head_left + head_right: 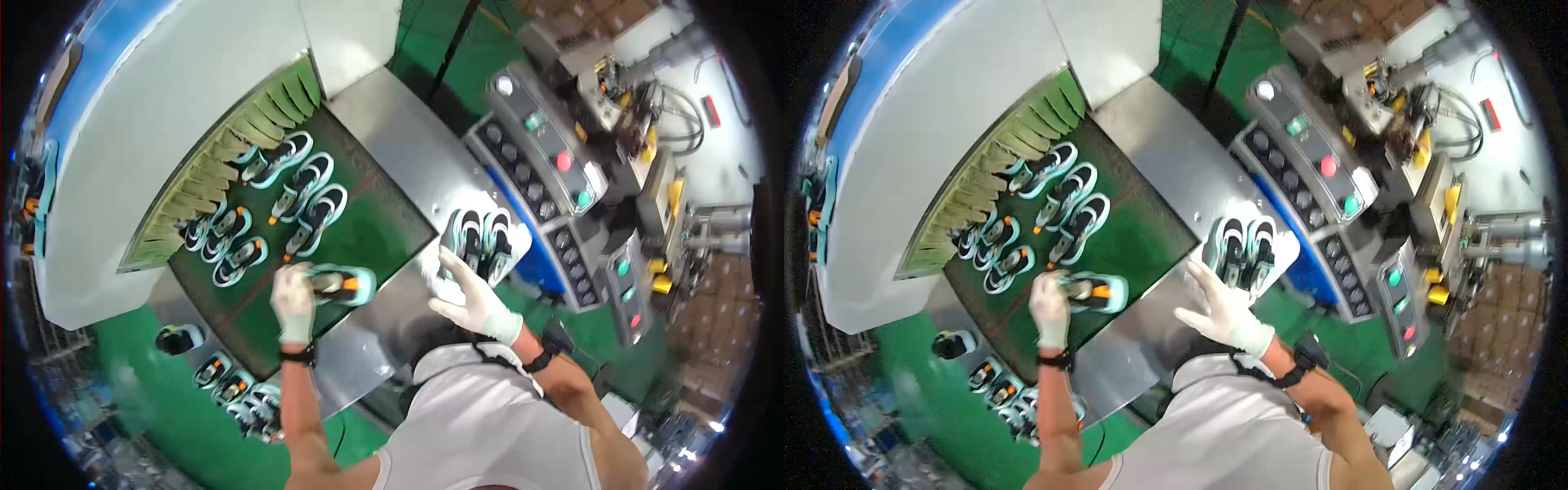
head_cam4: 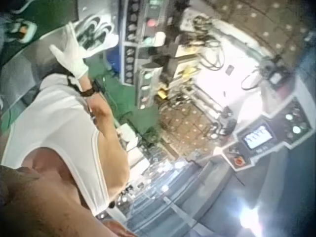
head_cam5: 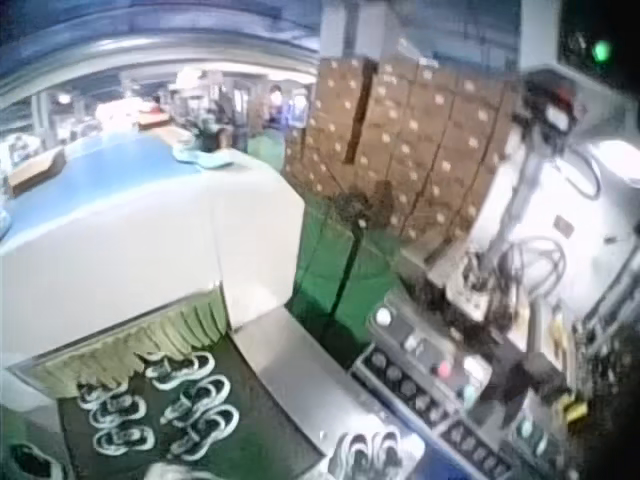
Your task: Operating a heat-setting and sole-pressing machine in a shoe factory.
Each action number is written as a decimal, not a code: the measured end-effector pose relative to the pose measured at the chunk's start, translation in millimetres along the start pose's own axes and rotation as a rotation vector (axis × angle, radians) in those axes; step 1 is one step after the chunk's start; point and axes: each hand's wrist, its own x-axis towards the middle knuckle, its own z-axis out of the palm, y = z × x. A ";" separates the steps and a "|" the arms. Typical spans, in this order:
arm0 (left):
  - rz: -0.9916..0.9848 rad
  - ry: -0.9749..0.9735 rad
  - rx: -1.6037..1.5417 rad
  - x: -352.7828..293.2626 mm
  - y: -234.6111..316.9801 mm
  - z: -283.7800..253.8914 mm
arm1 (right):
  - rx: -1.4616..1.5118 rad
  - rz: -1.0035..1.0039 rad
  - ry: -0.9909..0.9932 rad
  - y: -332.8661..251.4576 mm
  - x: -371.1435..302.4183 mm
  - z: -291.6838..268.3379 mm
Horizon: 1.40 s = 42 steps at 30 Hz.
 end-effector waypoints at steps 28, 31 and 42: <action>1.220 -0.730 -0.613 4.2 664.4 266.1 | 0.786 0.092 0.968 176.4 -297.5 -247.3; 1.085 -0.585 -0.819 6.1 674.2 281.8 | 1.279 -0.075 0.952 173.5 -328.9 -250.6; 0.573 -0.914 -0.856 9.3 599.7 320.0 | 1.548 -0.363 1.501 219.2 -350.9 -206.7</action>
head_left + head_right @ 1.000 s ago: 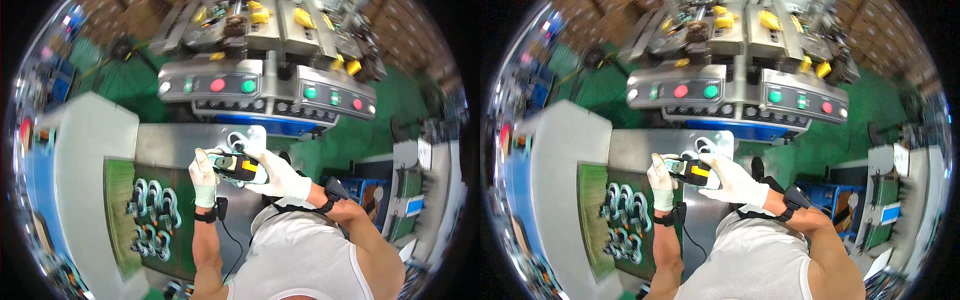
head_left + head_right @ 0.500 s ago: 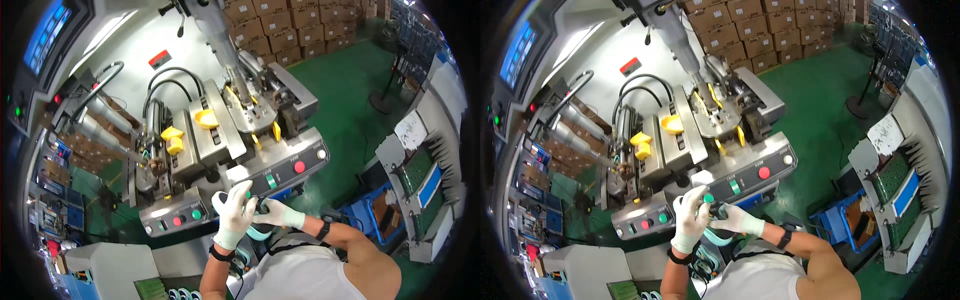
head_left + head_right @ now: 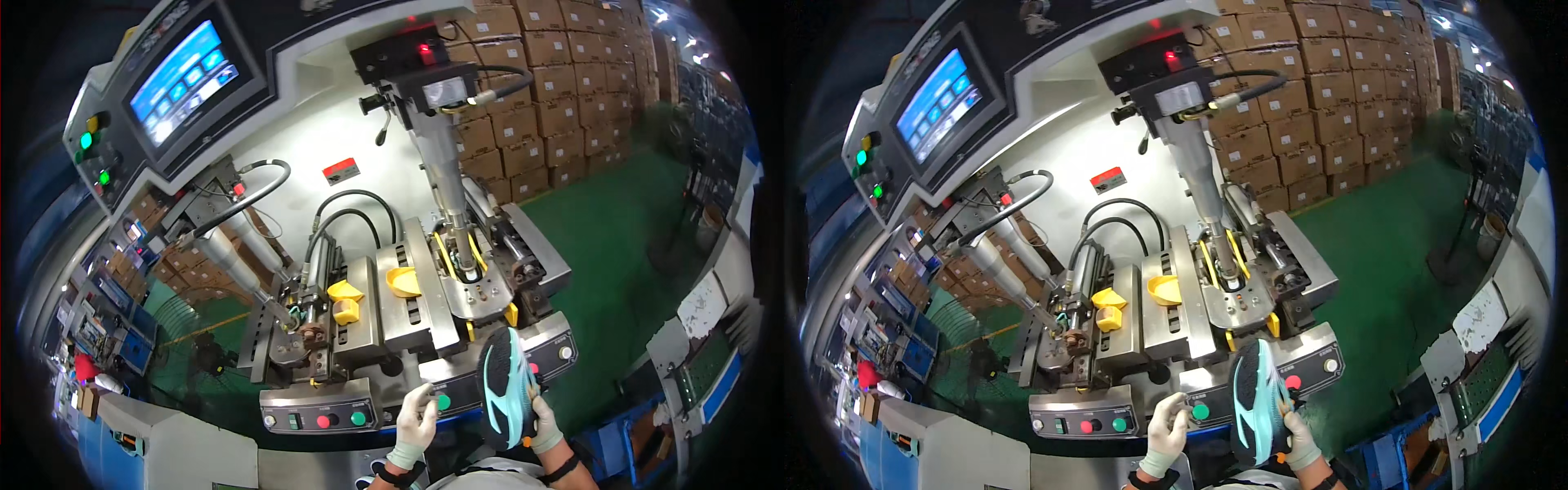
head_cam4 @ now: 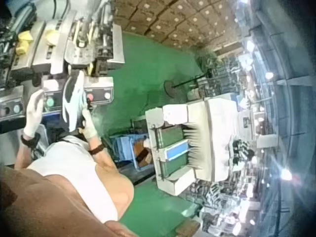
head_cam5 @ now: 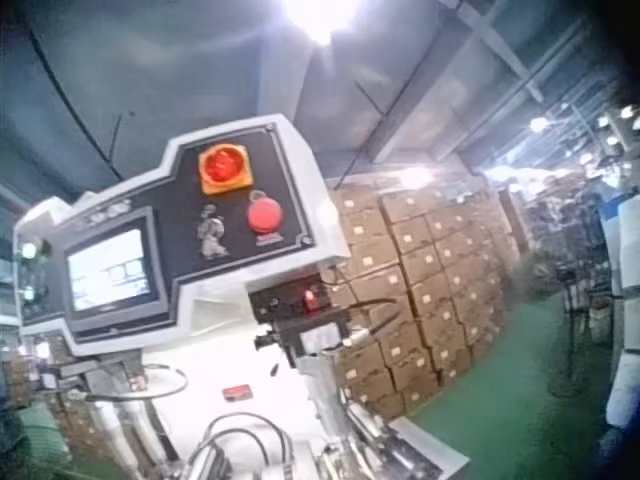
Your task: Operating a heat-setting and sole-pressing machine in a shoe factory.
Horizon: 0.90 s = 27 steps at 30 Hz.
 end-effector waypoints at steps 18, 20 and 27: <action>0.019 -0.104 0.140 28.0 3.2 -24.1 | 0.011 -0.066 0.124 7.0 -16.1 31.5; 0.005 -0.094 0.024 57.4 1.5 -7.9 | 0.125 0.063 0.171 10.3 1.2 -5.1; -0.010 -0.244 0.269 206.4 -34.7 76.4 | -0.004 -0.082 0.100 -51.6 24.8 11.8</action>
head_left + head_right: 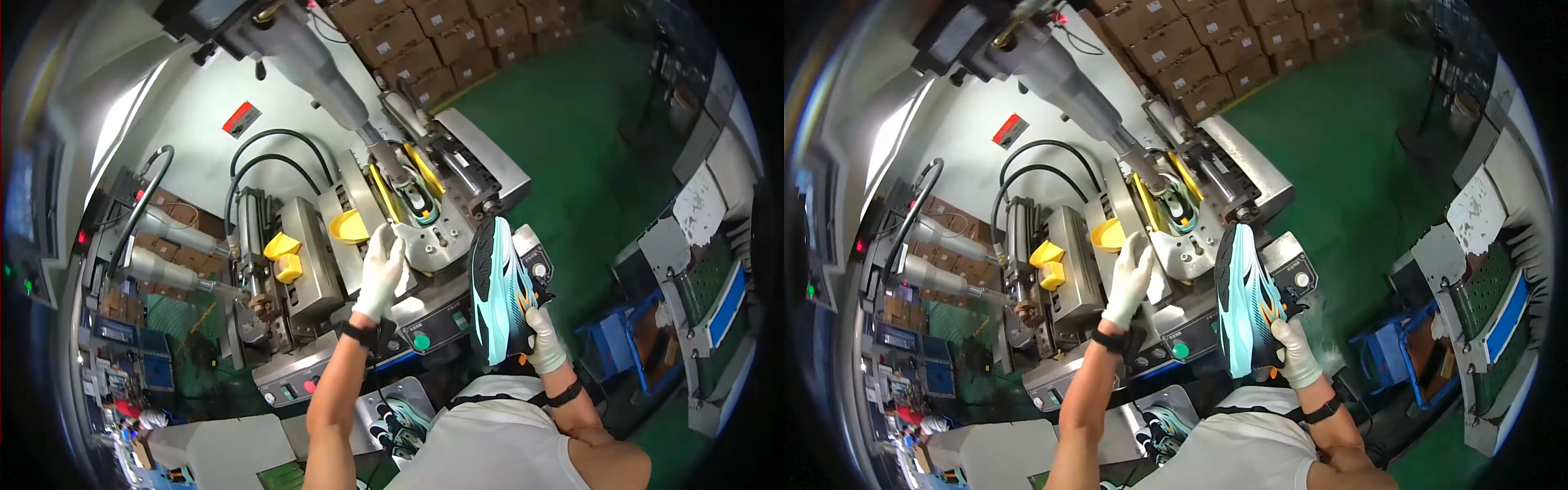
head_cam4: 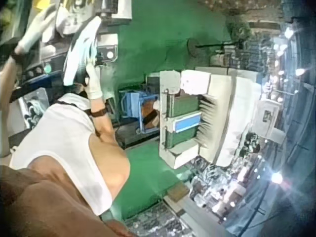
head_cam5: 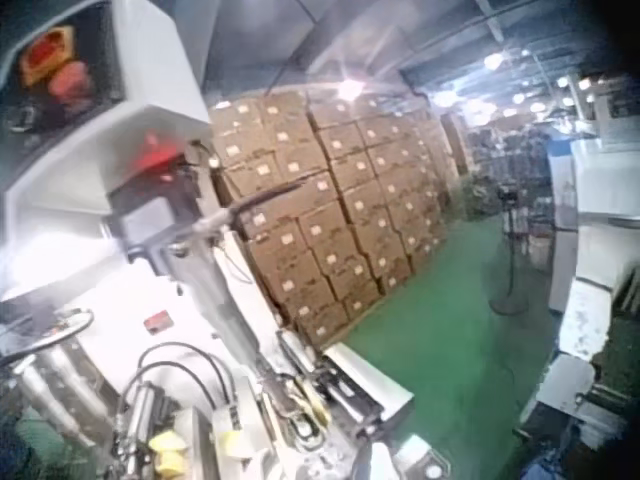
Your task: Operating a heat-setting and sole-pressing machine in a shoe factory.
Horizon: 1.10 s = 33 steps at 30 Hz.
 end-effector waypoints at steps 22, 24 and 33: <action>-0.410 -0.176 -0.365 76.3 -65.7 9.4 | -0.332 -0.104 0.170 -29.5 39.2 3.8; -0.332 -0.100 -0.494 6.6 -38.5 -16.9 | -0.538 -0.142 0.042 -32.3 87.9 33.0; -0.637 -0.067 -0.097 -297.2 6.3 -106.9 | -1.843 -0.072 0.018 68.1 419.0 70.5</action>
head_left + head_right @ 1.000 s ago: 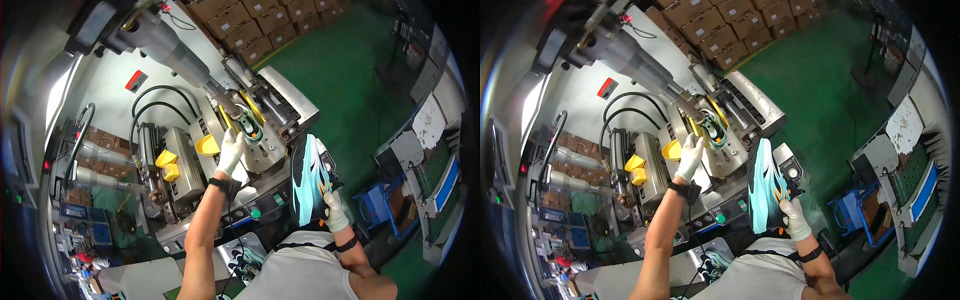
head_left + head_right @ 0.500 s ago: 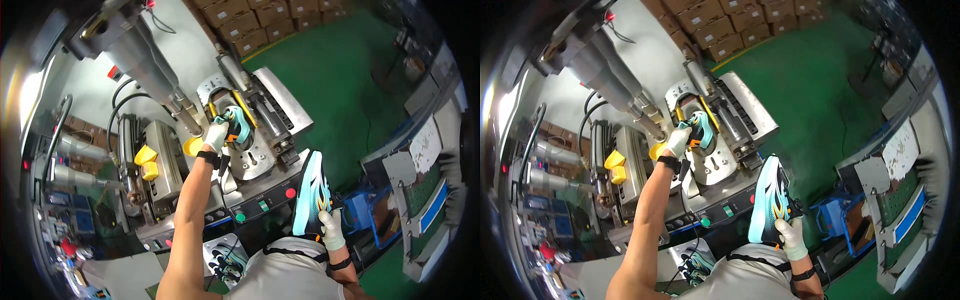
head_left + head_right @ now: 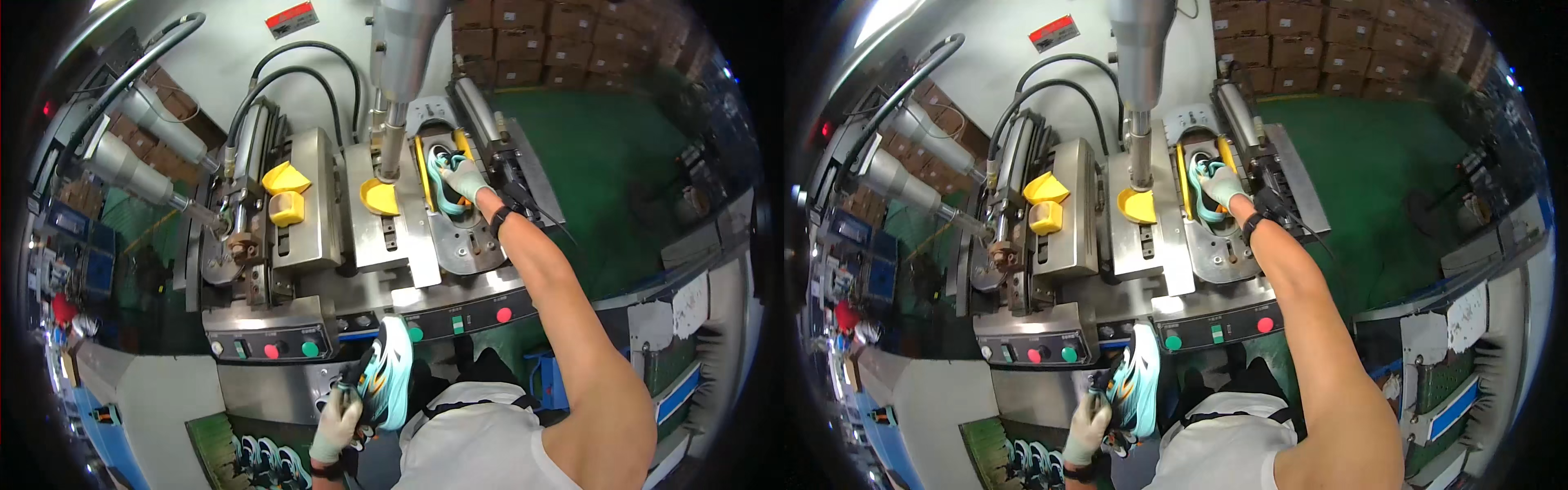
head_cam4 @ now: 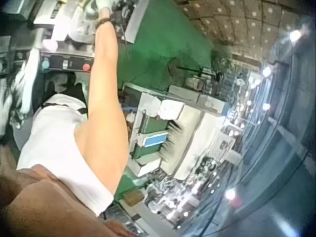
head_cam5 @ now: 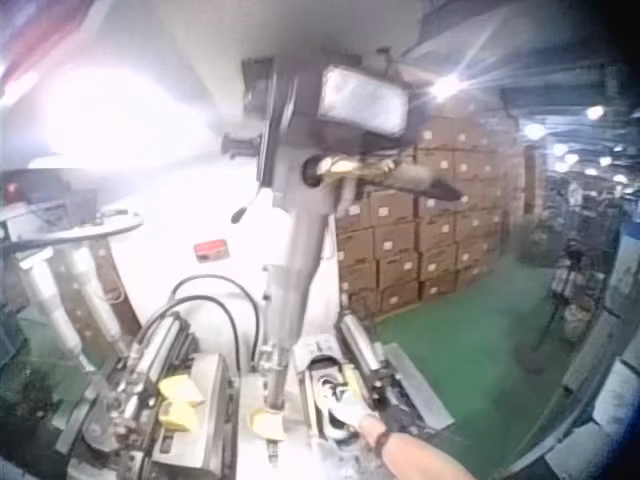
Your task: Operating a heat-setting and sole-pressing machine in a shoe factory.
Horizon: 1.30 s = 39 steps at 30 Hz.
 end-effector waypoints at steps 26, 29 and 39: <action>-0.363 0.895 -0.292 -111.7 -332.8 140.8 | -0.089 -0.438 -0.387 -13.0 -337.4 171.6; -0.351 0.870 -0.227 -165.7 -359.5 69.7 | -0.777 -0.892 -0.262 -9.6 -348.3 166.8; -0.764 0.793 0.383 -284.9 -538.4 -100.8 | 0.036 -0.329 -0.985 -55.9 -501.6 282.0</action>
